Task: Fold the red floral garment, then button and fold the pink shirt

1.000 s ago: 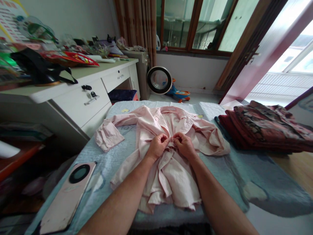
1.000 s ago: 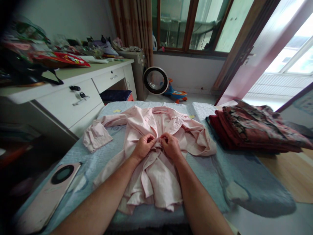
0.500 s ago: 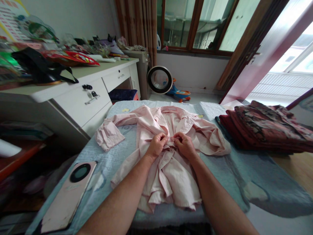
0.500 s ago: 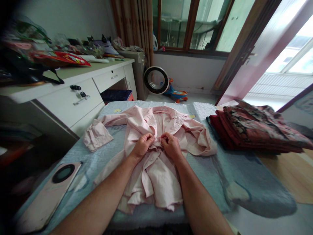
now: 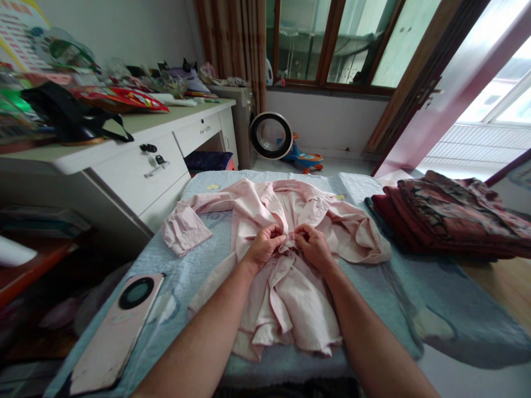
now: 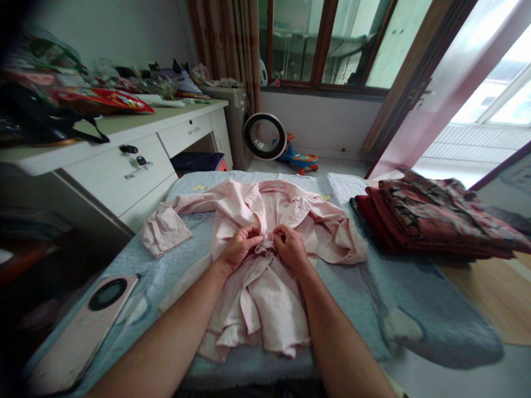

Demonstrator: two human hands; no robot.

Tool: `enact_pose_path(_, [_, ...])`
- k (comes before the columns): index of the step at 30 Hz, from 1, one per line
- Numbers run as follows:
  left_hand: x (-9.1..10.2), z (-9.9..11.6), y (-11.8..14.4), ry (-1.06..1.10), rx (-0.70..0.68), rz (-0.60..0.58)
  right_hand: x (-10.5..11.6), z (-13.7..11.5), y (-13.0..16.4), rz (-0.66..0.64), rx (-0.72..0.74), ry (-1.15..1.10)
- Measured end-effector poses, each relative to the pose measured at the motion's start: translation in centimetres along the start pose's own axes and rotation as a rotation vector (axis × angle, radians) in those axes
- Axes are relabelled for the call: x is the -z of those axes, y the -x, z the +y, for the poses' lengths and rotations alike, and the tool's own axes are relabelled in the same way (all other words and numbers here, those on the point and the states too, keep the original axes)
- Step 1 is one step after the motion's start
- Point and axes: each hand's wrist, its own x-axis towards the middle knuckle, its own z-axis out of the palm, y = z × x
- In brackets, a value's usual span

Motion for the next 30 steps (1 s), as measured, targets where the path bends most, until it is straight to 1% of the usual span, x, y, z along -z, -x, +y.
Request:
enact_pose_path(5, [-0.3, 0.4, 0.2, -0.049, -0.026, 0.014, 0.1, -0.1, 0.0, 0.002, 0.003, 0.004])
enact_pose_path(9, [-0.3, 0.0, 0.0, -0.109, -0.065, 0.043, 0.1, -0.2, 0.1, 0.000, -0.006, 0.013])
enact_pose_path(15, [-0.6, -0.4, -0.1, -0.085, -0.088, 0.091, 0.1, -0.1, 0.0, 0.008, -0.006, 0.018])
enact_pose_path(17, [-0.6, -0.6, -0.2, -0.117, -0.128, 0.128, 0.1, -0.2, 0.0, 0.012, -0.004, 0.025])
enact_pose_path(19, [-0.6, -1.0, -0.4, -0.235, -0.220, 0.186, 0.1, -0.3, 0.0, 0.009, -0.003, 0.031])
enact_pose_path(23, [-0.7, -1.8, -0.6, -0.598, -0.456, 0.323, 0.3, -0.3, 0.0, -0.022, 0.016, 0.029])
enact_pose_path(25, [-1.0, -2.0, -0.6, -0.735, -0.533, 0.354, 0.3, -0.3, 0.0, -0.043, 0.034, 0.031])
enact_pose_path(27, [-1.2, -2.0, -0.4, -0.814, -0.556, 0.336, 0.3, -0.3, 0.0, -0.056, 0.048, 0.037])
enact_pose_path(30, [-1.5, -1.9, 0.0, -0.835, -0.497, 0.271, 0.3, -0.3, 0.0, -0.054, 0.056, 0.056])
